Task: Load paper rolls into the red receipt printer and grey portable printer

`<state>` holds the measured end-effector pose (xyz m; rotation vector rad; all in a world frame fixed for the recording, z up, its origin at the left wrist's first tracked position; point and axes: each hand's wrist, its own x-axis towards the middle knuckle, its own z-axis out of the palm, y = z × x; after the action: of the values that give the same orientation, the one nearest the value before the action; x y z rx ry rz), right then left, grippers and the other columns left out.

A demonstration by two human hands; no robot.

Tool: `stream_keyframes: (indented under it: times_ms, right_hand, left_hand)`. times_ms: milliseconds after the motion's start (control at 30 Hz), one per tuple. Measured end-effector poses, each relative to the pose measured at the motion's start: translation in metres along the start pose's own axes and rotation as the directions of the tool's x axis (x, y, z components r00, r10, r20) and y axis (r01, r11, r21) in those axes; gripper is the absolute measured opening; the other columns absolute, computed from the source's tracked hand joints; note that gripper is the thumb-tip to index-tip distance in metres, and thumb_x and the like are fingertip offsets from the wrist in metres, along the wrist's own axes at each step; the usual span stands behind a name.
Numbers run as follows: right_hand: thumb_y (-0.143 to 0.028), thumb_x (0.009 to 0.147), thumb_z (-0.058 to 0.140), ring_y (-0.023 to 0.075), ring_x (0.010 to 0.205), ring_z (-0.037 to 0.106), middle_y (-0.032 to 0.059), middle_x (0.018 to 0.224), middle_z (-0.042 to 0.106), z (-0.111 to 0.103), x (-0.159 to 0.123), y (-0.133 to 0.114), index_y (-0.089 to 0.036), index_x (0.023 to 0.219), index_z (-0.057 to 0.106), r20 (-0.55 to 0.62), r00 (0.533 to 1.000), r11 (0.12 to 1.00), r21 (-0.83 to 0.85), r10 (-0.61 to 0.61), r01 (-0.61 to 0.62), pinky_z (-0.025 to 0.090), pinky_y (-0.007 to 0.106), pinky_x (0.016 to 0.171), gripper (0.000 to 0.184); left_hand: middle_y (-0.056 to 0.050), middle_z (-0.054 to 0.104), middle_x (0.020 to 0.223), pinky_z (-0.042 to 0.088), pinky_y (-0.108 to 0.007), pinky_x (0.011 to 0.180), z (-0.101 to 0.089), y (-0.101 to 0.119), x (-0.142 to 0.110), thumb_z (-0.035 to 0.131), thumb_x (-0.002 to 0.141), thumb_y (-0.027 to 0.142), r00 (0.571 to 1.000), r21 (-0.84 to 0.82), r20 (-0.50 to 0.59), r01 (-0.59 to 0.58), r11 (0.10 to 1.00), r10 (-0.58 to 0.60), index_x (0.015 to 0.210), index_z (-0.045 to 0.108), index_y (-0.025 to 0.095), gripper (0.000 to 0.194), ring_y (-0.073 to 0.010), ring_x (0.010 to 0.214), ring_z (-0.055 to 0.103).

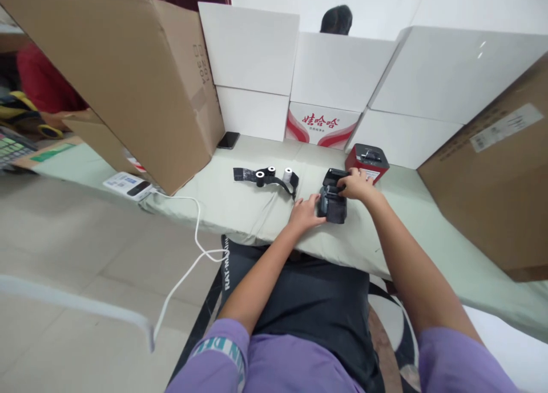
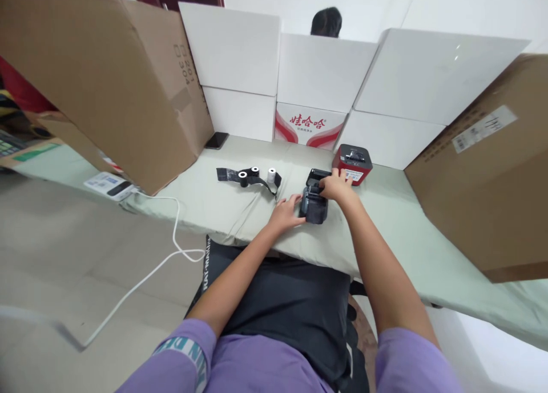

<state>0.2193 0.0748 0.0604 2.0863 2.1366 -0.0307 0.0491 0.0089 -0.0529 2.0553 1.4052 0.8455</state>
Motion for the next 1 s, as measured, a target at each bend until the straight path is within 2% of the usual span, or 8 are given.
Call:
stream_keyframes:
  times_ms: [133,200,267,333,433,667,833,1000]
  right_hand:
    - [-0.035,0.083,0.076,0.0452,0.135,0.049,0.0201,0.138,0.058,-0.029,0.009,0.013,-0.021,0.109,0.078,-0.170,0.985,0.994,0.102,-0.029,0.046,0.042,0.067,0.107,0.029]
    - [-0.035,0.083,0.075,0.0371,0.115,0.063,0.0165,0.114,0.069,-0.041,0.016,0.013,-0.018,0.104,0.072,-0.239,0.971,0.958,0.272,-0.028,0.095,0.051,0.057,0.099,0.027]
    - [-0.029,0.080,0.075,0.0273,0.090,0.071,0.0090,0.093,0.070,-0.048,0.024,0.004,-0.018,0.103,0.065,-0.254,0.967,0.843,0.517,-0.010,0.144,0.058,0.042,0.082,0.027]
    - [-0.021,0.076,0.076,0.0204,0.070,0.070,0.0041,0.085,0.068,-0.049,0.033,-0.012,-0.020,0.103,0.059,-0.233,0.972,0.676,0.719,0.018,0.159,0.055,0.030,0.063,0.033]
    - [-0.017,0.074,0.074,0.0161,0.058,0.069,0.0028,0.085,0.066,-0.043,0.048,-0.041,-0.020,0.106,0.055,-0.181,0.982,0.484,0.865,0.059,0.131,0.039,0.021,0.046,0.037]
    - [-0.022,0.074,0.061,0.0143,0.064,0.069,0.0022,0.091,0.069,-0.028,0.090,-0.079,-0.022,0.114,0.061,-0.125,0.992,0.129,0.983,-0.036,0.129,0.029,0.020,0.045,0.040]
    - [-0.019,0.070,0.063,0.0158,0.067,0.067,-0.0002,0.085,0.068,-0.017,0.109,-0.100,-0.024,0.103,0.052,-0.079,0.995,0.210,0.976,0.060,0.065,0.042,0.023,0.057,0.035]
    - [-0.017,0.071,0.059,0.0182,0.080,0.065,-0.0004,0.085,0.065,-0.003,0.118,-0.121,-0.023,0.114,0.048,-0.201,0.978,0.270,0.946,0.048,0.181,0.054,0.030,0.076,0.045]
  left_hand:
    - [-0.009,0.066,0.145,0.029,-0.046,0.126,-0.001,0.000,0.000,0.082,0.077,0.052,1.000,-0.010,-0.016,0.005,1.000,-0.005,0.141,0.045,0.024,0.079,-0.0280,0.135,0.062]
    - [-0.009,0.068,0.141,0.031,-0.047,0.125,-0.002,0.000,0.000,0.083,0.075,0.059,1.000,-0.013,-0.010,0.014,1.000,-0.014,0.139,0.048,0.023,0.081,-0.0298,0.132,0.063]
    - [-0.008,0.068,0.142,0.031,-0.048,0.124,-0.002,0.000,0.000,0.083,0.074,0.060,1.000,-0.022,-0.004,0.010,1.000,-0.010,0.139,0.048,0.024,0.083,-0.0301,0.131,0.064]
    - [-0.006,0.066,0.145,0.031,-0.048,0.124,-0.002,-0.001,0.001,0.084,0.074,0.060,1.000,-0.036,-0.005,-0.003,0.999,0.003,0.141,0.047,0.025,0.084,-0.0294,0.132,0.064]
    - [-0.006,0.064,0.147,0.030,-0.048,0.125,-0.001,-0.003,0.001,0.083,0.074,0.061,1.000,-0.049,-0.004,-0.003,0.999,0.003,0.144,0.045,0.027,0.087,-0.0296,0.134,0.062]
    - [-0.009,0.064,0.147,0.030,-0.050,0.126,-0.001,-0.002,0.003,0.084,0.073,0.061,1.000,-0.016,0.020,0.019,1.000,-0.019,0.149,0.045,0.023,0.094,-0.0319,0.133,0.062]
    - [-0.008,0.062,0.149,0.030,-0.050,0.126,-0.004,0.000,0.003,0.082,0.075,0.062,0.999,-0.017,0.035,0.020,1.000,-0.020,0.149,0.044,0.024,0.091,-0.0316,0.133,0.062]
    - [-0.008,0.066,0.144,0.031,-0.049,0.125,-0.002,-0.002,0.003,0.081,0.076,0.060,0.998,0.003,0.051,0.030,1.000,-0.030,0.149,0.041,0.023,0.090,-0.0313,0.131,0.064]
